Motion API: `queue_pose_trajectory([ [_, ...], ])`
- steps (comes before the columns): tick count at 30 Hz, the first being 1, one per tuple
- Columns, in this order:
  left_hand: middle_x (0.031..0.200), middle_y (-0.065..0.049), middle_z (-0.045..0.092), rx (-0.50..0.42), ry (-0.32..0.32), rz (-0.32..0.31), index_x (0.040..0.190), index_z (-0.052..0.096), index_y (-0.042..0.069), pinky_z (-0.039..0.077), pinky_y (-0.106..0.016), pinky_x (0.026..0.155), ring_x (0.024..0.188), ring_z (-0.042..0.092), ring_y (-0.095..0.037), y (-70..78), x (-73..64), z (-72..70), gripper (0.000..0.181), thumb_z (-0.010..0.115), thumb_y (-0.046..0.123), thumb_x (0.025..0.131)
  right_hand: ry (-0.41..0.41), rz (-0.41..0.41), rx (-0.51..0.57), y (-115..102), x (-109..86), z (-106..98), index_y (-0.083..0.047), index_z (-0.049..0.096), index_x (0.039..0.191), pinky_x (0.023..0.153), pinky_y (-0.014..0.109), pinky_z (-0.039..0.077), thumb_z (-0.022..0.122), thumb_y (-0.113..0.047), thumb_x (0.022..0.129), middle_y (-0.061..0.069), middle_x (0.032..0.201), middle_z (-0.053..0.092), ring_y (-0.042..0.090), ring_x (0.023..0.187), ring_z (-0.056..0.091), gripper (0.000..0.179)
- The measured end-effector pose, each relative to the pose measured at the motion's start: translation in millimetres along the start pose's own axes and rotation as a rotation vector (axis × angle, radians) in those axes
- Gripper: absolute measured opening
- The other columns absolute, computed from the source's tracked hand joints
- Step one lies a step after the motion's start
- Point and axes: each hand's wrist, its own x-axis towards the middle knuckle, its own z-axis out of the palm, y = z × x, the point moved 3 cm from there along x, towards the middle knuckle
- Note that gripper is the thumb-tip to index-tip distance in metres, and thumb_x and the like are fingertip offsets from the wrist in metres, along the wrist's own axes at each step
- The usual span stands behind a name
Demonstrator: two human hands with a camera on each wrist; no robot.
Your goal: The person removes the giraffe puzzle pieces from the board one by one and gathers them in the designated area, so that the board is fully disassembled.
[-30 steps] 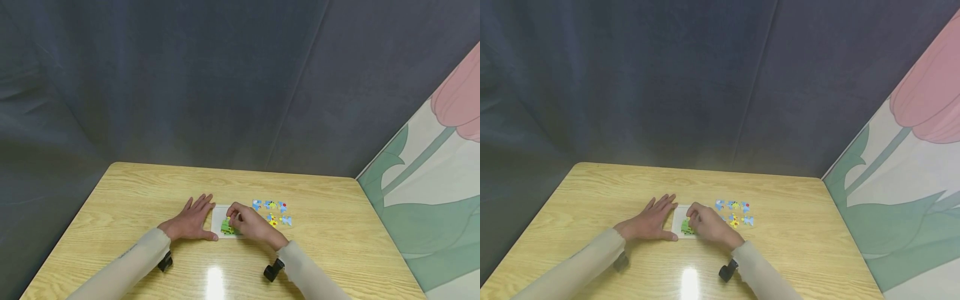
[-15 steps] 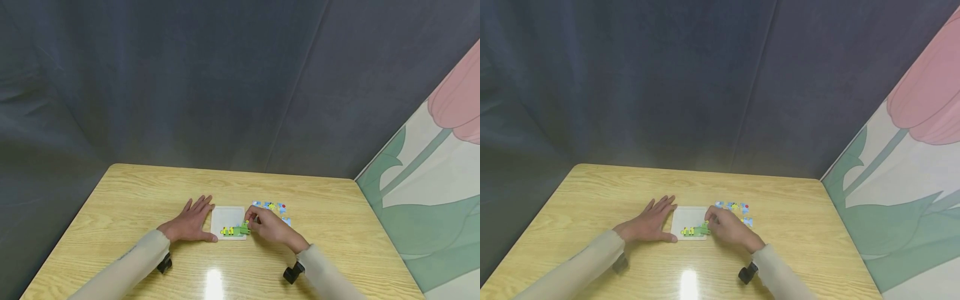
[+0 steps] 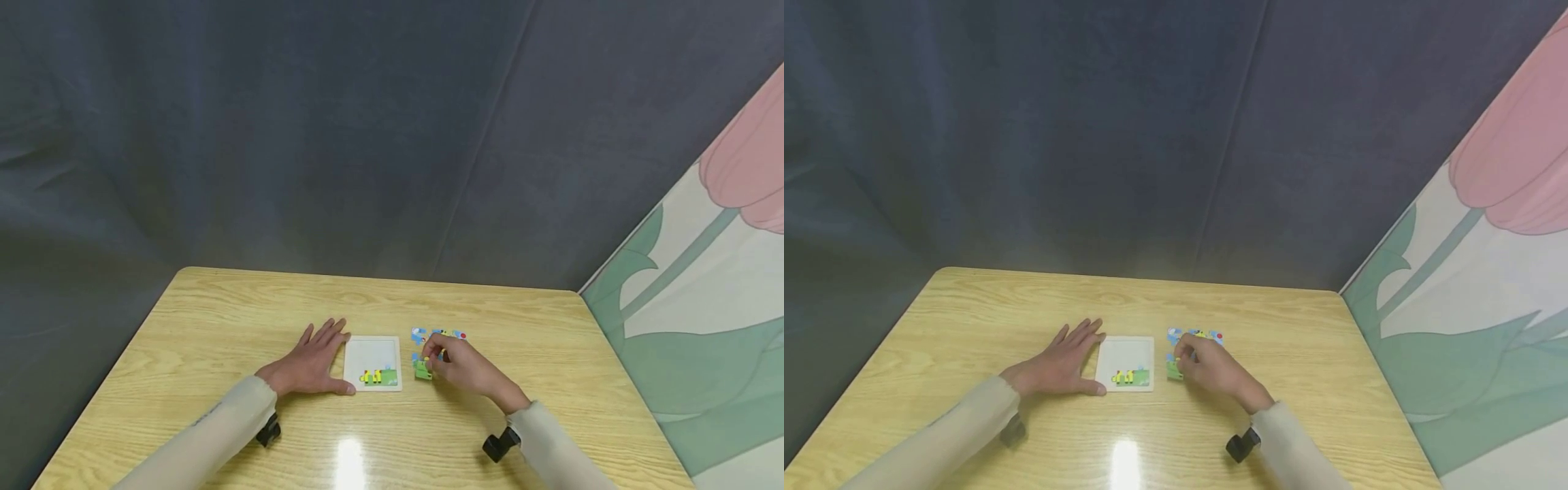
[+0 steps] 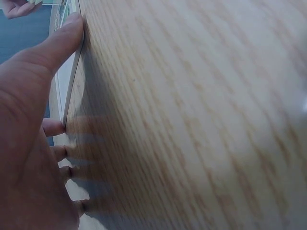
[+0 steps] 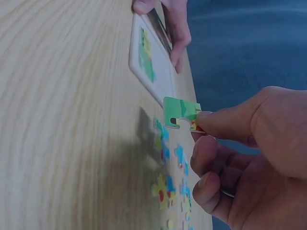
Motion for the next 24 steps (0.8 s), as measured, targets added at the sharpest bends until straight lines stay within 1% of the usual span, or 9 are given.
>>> queue_pose_trajectory([
  [5,0.180,-0.020,0.013,0.003,-0.004,0.001,0.163,0.036,0.002,0.007,-0.071,0.132,0.168,0.011,-0.045,-0.1,0.4,0.6,0.109,0.081,0.064,0.086,-0.013,0.022,-0.026,8.9,-4.4,3.6,-0.008,0.067,0.104,0.060,0.019,0.042,0.062,-0.010,0.108,0.003,0.094,0.069,0.005,0.070,0.049,0.006],
  [9,0.180,-0.020,0.013,0.008,0.002,0.002,0.163,0.037,0.003,0.007,-0.071,0.132,0.168,0.011,-0.045,-0.4,1.4,0.5,0.108,0.081,0.064,0.086,-0.014,0.017,-0.046,11.8,-6.3,8.4,-0.007,0.067,0.103,0.061,0.019,0.042,0.065,-0.010,0.106,0.002,0.091,0.069,0.004,0.071,0.050,0.005],
  [13,0.180,-0.020,0.014,0.012,0.005,0.000,0.162,0.037,0.002,0.008,-0.072,0.132,0.167,0.012,-0.045,-0.1,1.4,0.3,0.108,0.081,0.064,0.086,-0.002,0.004,-0.067,10.7,-6.7,12.7,-0.006,0.067,0.102,0.064,0.020,0.046,0.068,-0.009,0.104,0.002,0.094,0.069,0.006,0.077,0.055,0.004],
  [18,0.180,-0.020,0.014,0.000,0.002,-0.001,0.162,0.037,0.002,0.007,-0.072,0.132,0.167,0.011,-0.045,-0.5,1.5,0.8,0.108,0.081,0.064,0.086,0.017,-0.006,-0.132,10.5,-3.7,17.4,-0.006,0.070,0.103,0.068,0.021,0.048,0.071,-0.008,0.102,0.000,0.099,0.066,0.007,0.082,0.054,0.003],
  [21,0.180,-0.019,0.013,-0.012,0.004,0.001,0.162,0.037,0.003,0.005,-0.071,0.132,0.168,0.010,-0.045,-1.8,2.2,2.2,0.108,0.082,0.064,0.085,0.017,0.000,-0.159,11.4,-1.7,19.5,-0.007,0.071,0.105,0.070,0.021,0.048,0.069,-0.008,0.103,-0.001,0.099,0.066,0.007,0.082,0.054,0.003],
  [24,0.181,-0.017,0.011,-0.013,-0.001,-0.002,0.163,0.036,0.003,0.003,-0.070,0.133,0.168,0.008,-0.043,-3.6,3.2,3.8,0.110,0.082,0.065,0.085,0.013,0.006,-0.160,12.2,-0.1,20.6,-0.007,0.071,0.106,0.070,0.021,0.049,0.068,-0.007,0.103,-0.002,0.099,0.065,0.008,0.082,0.054,0.004],
])
